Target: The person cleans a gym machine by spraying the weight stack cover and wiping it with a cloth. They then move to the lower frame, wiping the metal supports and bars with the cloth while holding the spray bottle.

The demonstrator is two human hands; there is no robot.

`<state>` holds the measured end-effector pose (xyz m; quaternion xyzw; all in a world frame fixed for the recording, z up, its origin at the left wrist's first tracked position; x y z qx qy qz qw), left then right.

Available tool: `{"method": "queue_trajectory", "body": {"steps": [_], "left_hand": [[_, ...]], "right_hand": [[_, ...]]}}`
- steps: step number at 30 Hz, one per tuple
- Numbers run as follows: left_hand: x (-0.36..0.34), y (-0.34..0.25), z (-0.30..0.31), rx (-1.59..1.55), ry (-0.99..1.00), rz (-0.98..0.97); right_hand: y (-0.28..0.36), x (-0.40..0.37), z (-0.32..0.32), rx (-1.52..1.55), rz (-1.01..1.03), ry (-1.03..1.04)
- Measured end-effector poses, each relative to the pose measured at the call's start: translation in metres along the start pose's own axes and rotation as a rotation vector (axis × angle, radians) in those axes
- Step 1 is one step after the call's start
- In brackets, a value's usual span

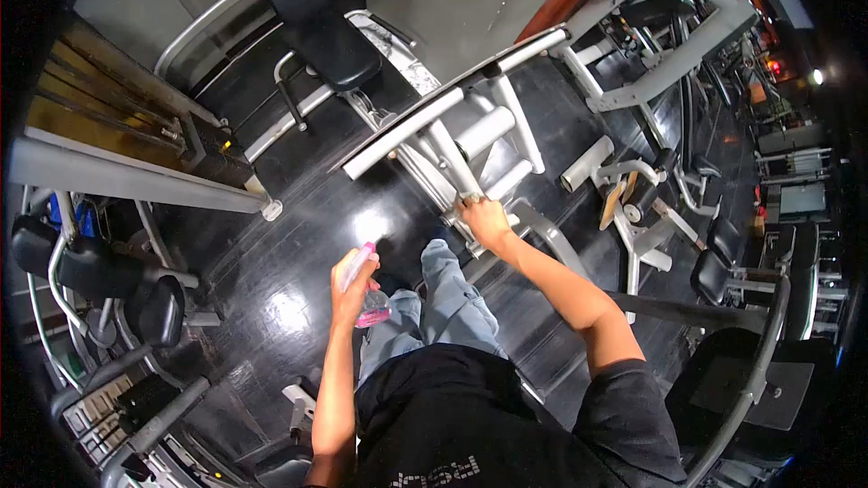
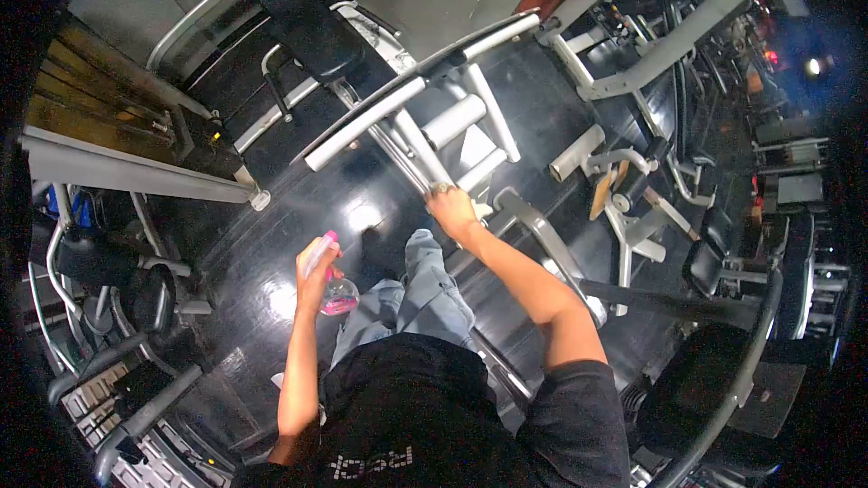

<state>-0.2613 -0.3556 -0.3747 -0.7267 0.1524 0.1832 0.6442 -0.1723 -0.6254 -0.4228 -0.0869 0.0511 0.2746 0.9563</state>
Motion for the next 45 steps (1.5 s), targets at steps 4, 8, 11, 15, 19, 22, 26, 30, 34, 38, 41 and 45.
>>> {"method": "queue_trajectory", "body": {"steps": [4,8,11,15,19,22,26,30,34,38,41,45], "left_hand": [[0.0,-0.004,0.007,-0.024,-0.031,-0.028],[0.004,0.0,0.007,-0.023,0.03,0.007],[0.004,0.0,0.005,-0.04,0.052,0.021],[0.003,-0.004,0.006,0.024,0.05,0.024],[0.008,0.006,0.007,-0.004,0.068,0.04],[0.01,0.002,0.007,0.036,0.079,0.044],[0.016,-0.003,0.001,0.07,0.1,0.057],[0.024,0.0,-0.01,0.088,0.165,0.049],[0.025,-0.006,-0.023,0.083,0.207,0.051],[0.024,-0.007,-0.037,0.091,0.246,0.09],[0.024,-0.003,-0.051,0.116,0.28,0.135],[0.03,-0.004,-0.073,0.189,0.366,0.141]], "right_hand": [[0.005,0.033,-0.021,-0.091,0.082,0.128],[0.016,0.074,0.006,-0.138,0.021,-0.048],[0.024,0.065,0.01,-0.202,-0.029,-0.017],[0.016,0.019,0.006,-0.071,-0.002,0.052],[0.006,0.005,0.019,0.01,-0.011,0.114],[-0.003,0.017,0.029,0.096,-0.102,0.246],[-0.007,0.032,0.034,0.193,-0.13,-0.034],[-0.003,0.03,0.031,0.192,-0.162,-0.064],[-0.004,-0.017,0.015,0.236,-0.244,-0.051],[-0.024,-0.079,-0.006,0.585,-0.57,-0.037],[-0.034,-0.118,-0.023,0.866,-0.996,-0.203],[-0.027,-0.128,-0.088,1.688,-1.218,-0.572]]}}
Point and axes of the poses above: each hand's wrist, its own x-axis towards the middle knuckle, its own z-axis out of the back of the hand, y = z × x, the point moved 4 cm from there along x, towards the middle knuckle, and after that the axes turned 3 degrees about z, right-handed, at the moved point
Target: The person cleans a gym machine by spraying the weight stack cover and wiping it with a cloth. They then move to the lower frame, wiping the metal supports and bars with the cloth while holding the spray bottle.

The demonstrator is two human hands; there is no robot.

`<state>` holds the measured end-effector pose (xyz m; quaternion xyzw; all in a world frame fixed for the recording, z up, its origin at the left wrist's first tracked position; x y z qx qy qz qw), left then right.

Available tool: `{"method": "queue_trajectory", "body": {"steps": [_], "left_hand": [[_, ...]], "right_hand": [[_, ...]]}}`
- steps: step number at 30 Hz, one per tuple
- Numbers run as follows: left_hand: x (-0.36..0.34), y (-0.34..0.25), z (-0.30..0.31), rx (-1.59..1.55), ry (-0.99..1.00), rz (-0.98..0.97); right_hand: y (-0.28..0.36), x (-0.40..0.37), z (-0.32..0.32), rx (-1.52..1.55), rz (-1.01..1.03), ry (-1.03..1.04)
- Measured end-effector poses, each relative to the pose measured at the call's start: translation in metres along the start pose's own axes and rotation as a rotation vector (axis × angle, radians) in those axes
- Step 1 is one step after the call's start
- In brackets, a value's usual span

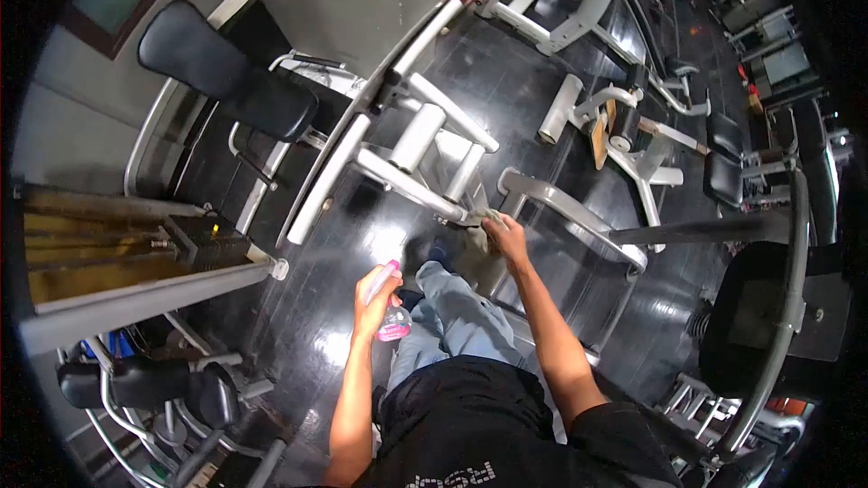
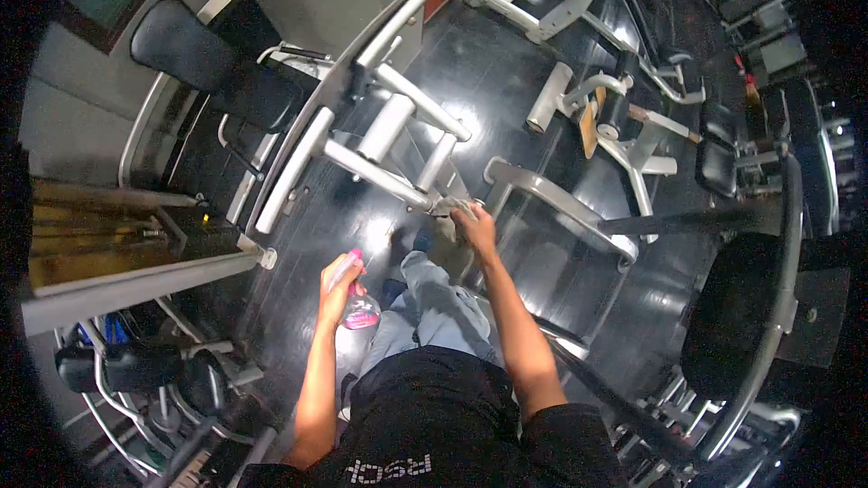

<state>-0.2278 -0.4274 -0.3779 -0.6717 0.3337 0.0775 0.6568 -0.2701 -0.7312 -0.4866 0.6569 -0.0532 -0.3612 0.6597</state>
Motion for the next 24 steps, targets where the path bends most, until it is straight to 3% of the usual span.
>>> {"method": "queue_trajectory", "body": {"steps": [2,4,5,10,13,21,24], "left_hand": [[0.008,-0.004,-0.007,0.029,0.024,0.006],[0.015,-0.012,-0.012,0.026,0.023,0.036],[0.019,-0.017,-0.013,0.049,0.031,0.045],[0.037,-0.043,-0.014,0.171,0.051,0.079],[0.055,-0.05,-0.014,0.233,0.079,0.093],[0.099,-0.074,-0.039,0.301,0.152,0.116],[0.116,-0.077,-0.046,0.338,0.179,0.11]], "right_hand": [[-0.02,0.004,-0.013,0.158,-0.175,0.03],[-0.09,0.032,-0.029,0.151,-0.275,-0.075],[-0.048,0.01,-0.046,0.379,-0.361,0.015],[-0.058,0.019,-0.086,0.787,-0.52,0.053],[-0.02,0.002,-0.062,0.463,-0.51,0.077],[-0.003,-0.013,-0.034,0.553,-0.466,0.067],[-0.04,0.01,-0.043,0.457,-0.409,-0.002]]}}
Point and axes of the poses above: each hand's wrist, its own x-axis towards the middle knuckle, its own z-axis out of the back of the hand, y = z × x, the point moved 4 cm from there along x, towards the middle knuckle, and after that the axes turned 3 degrees about z, right-handed, at the moved point
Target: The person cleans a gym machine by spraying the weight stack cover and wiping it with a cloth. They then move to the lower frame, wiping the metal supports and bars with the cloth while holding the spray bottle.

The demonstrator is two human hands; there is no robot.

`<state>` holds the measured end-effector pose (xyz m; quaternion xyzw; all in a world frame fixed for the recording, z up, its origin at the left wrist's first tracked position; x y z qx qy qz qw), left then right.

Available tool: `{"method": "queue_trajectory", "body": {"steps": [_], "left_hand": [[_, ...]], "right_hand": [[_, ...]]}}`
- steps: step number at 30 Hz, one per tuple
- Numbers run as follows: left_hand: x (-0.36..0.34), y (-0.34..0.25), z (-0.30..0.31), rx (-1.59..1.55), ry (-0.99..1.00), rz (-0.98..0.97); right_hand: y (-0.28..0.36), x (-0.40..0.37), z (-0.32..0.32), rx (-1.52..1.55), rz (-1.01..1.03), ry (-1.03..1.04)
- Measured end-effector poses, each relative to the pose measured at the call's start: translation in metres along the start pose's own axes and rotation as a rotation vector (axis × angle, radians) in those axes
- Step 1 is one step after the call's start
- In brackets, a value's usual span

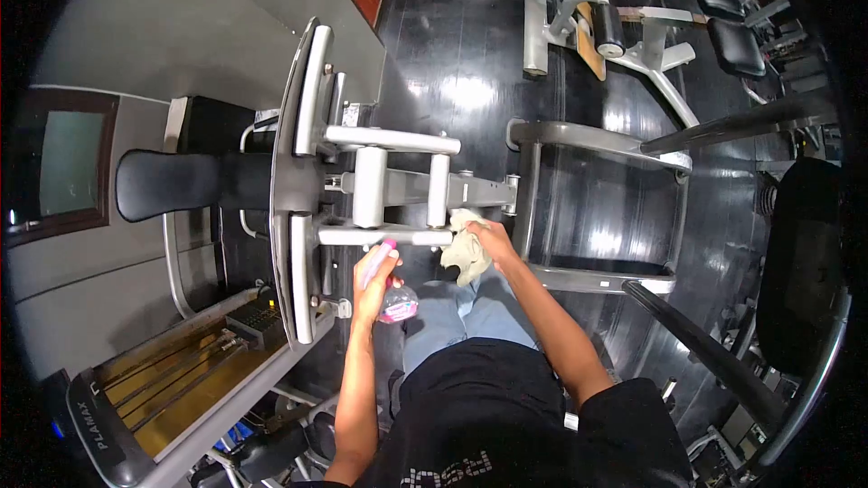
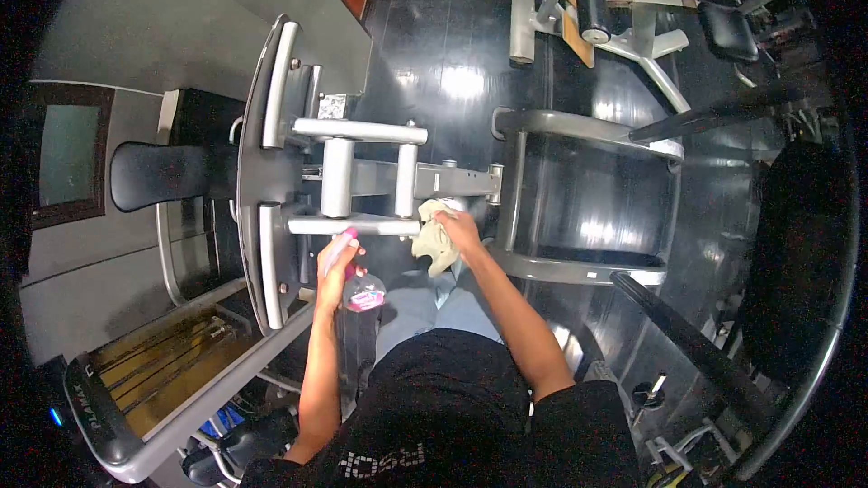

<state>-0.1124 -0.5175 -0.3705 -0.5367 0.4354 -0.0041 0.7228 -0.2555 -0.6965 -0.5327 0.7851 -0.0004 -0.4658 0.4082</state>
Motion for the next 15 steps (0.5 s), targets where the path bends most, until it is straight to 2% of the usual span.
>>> {"method": "queue_trajectory", "body": {"steps": [3,4,7,9,12,14,15], "left_hand": [[0.013,-0.006,-0.004,0.03,-0.012,-0.023],[0.015,-0.009,-0.005,0.04,-0.012,-0.038],[0.019,-0.014,-0.003,0.04,-0.03,-0.066],[0.018,-0.014,0.0,0.026,-0.06,-0.08],[0.017,-0.023,0.007,0.043,-0.135,-0.144],[0.018,-0.029,0.014,0.101,-0.222,-0.166],[0.018,-0.032,0.017,0.078,-0.258,-0.233]], "right_hand": [[-0.014,0.012,-0.015,-0.139,-0.06,0.069],[-0.014,0.012,-0.017,-0.303,-0.026,-0.03],[-0.012,0.015,-0.003,-0.284,0.041,-0.002],[0.008,-0.003,0.001,-0.258,0.036,0.115],[0.062,-0.037,-0.001,-0.162,0.056,0.169],[0.075,-0.034,-0.001,-0.213,0.096,0.155],[0.083,-0.029,-0.001,-0.3,0.182,0.102]]}}
Point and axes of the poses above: each hand's wrist, its own x-axis towards the middle knuckle, its own z-axis out of the back of the hand, y = z × x, the point moved 4 cm from there along x, towards the middle knuckle, and after that the axes turned 3 degrees about z, right-handed, at the moved point
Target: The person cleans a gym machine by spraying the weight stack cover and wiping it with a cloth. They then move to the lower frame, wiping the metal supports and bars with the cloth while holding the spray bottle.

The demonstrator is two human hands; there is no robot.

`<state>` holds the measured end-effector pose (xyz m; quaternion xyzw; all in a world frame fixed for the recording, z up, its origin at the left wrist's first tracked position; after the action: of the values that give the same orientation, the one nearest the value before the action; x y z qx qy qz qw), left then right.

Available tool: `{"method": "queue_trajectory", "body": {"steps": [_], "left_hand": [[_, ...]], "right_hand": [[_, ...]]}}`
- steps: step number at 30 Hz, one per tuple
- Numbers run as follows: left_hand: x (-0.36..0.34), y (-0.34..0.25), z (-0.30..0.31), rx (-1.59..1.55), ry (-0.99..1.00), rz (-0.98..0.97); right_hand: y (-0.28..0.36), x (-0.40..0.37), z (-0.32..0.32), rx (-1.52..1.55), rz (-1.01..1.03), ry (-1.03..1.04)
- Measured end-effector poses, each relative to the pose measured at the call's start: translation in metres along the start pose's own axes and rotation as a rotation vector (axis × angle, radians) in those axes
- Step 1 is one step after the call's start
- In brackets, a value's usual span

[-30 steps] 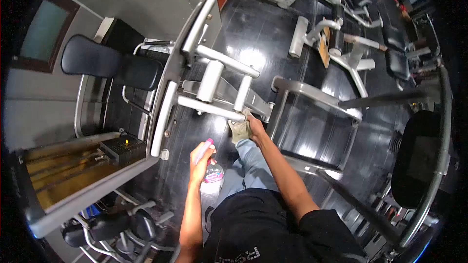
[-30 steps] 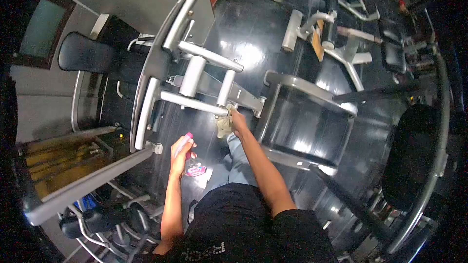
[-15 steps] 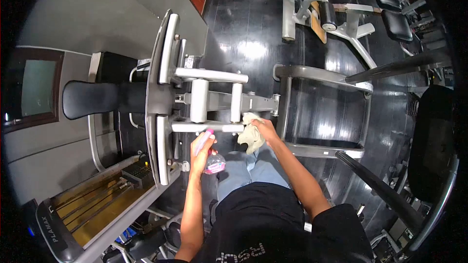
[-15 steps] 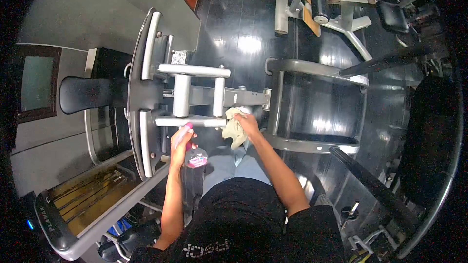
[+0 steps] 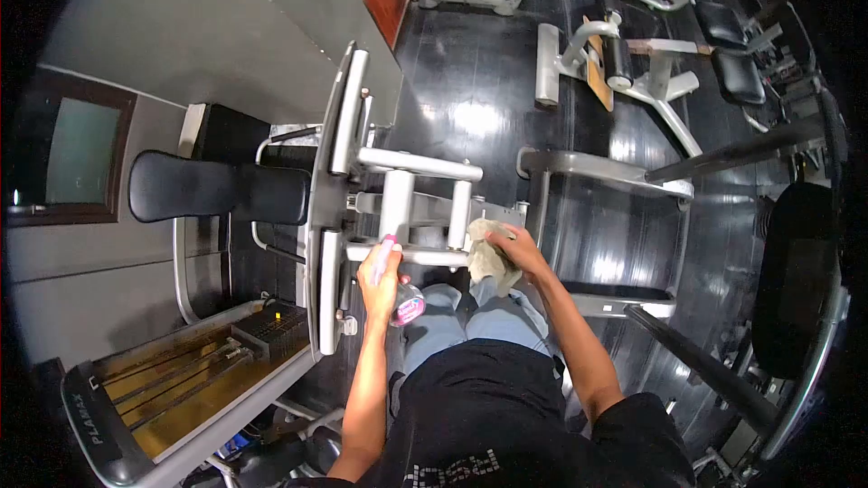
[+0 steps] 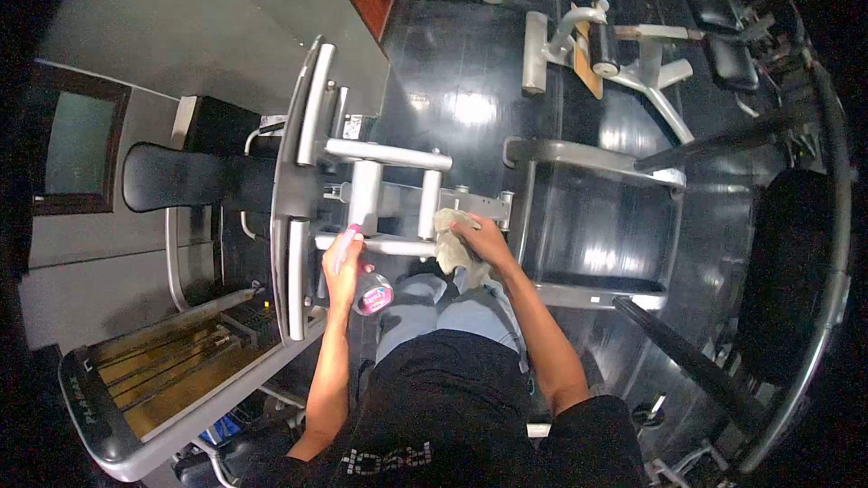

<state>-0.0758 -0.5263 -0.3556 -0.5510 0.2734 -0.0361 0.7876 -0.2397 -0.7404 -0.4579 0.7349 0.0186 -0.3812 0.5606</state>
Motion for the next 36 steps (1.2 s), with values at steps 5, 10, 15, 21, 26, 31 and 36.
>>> {"method": "queue_trajectory", "body": {"steps": [5,10,15,21,26,31,36], "left_hand": [[0.015,-0.012,0.012,0.041,-0.072,-0.046],[0.027,-0.018,0.012,0.028,-0.129,-0.037],[0.033,-0.002,0.016,-0.008,-0.097,0.033],[0.041,0.028,0.021,-0.133,-0.017,-0.022],[0.038,0.035,0.024,-0.395,0.076,0.023],[0.038,0.048,0.027,-0.41,0.119,-0.032],[0.036,0.039,0.026,-0.368,0.147,-0.051]], "right_hand": [[0.052,0.013,-0.027,-0.003,0.265,-0.055],[0.097,0.021,-0.062,-0.244,0.447,-0.069],[0.132,0.041,-0.087,-0.44,0.605,-0.169],[0.137,0.067,-0.149,-0.93,0.841,-0.033],[0.103,0.045,-0.164,-0.993,0.984,0.303],[0.134,0.074,-0.147,-1.11,1.061,0.238],[0.166,0.098,-0.175,-1.342,0.898,0.171]]}}
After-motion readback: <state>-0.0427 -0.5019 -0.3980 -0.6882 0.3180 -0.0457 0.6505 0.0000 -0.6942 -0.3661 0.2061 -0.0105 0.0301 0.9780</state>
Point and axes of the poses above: each hand's wrist, its own x-axis towards the middle knuckle, its own z-axis out of the back of the hand, y = z × x, the point moved 4 cm from there along x, towards the middle knuckle, and after that the axes turned 3 degrees about z, right-handed, at the moved point
